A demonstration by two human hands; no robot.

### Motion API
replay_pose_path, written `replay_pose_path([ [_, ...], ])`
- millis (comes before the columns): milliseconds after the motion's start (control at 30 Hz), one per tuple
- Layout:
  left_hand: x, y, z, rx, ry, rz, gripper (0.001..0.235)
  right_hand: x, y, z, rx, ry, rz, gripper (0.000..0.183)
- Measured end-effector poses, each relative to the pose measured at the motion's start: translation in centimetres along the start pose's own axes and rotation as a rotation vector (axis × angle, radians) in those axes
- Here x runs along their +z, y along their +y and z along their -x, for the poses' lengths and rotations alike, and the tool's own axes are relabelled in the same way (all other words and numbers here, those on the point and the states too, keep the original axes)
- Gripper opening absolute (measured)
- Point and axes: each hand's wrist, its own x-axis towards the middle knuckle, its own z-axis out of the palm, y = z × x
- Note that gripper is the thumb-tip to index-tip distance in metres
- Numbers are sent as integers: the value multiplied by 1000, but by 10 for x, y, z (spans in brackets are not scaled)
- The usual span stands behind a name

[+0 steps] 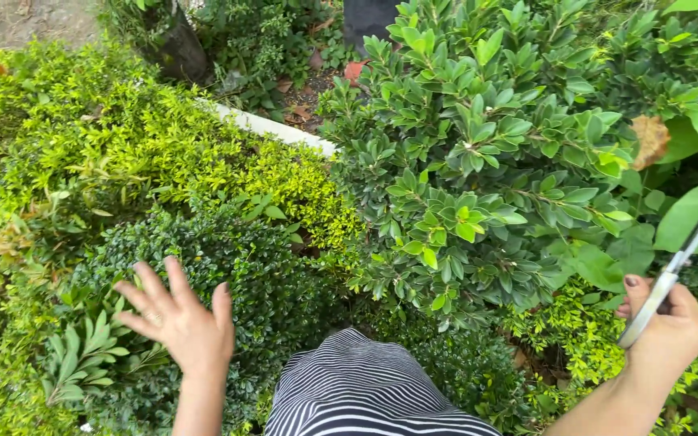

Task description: Pruning and trimming various bushes and plants in an outdoor garden using shears.

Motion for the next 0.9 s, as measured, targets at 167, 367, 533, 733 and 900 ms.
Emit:
replay_pose_path([
  [167, 16, 93, -22, 245, -58, 191, 74, 5, -68, 2, 103, -103, -62, 18],
  [367, 33, 185, -69, 550, -31, 544, 51, 13, -152, 0, -163, -362, 253, 42],
  [533, 96, 196, -128, 500, -63, 833, 25, 24, -217, -8, -382, -551, 541, 51],
  [733, 129, 216, -181, 333, -244, 1107, 17, 15, -188, -61, -333, -511, 902, 68],
  [900, 121, 264, -198, 384, -390, 1303, 18, 31, -183, -140, -329, -541, 858, 58],
])
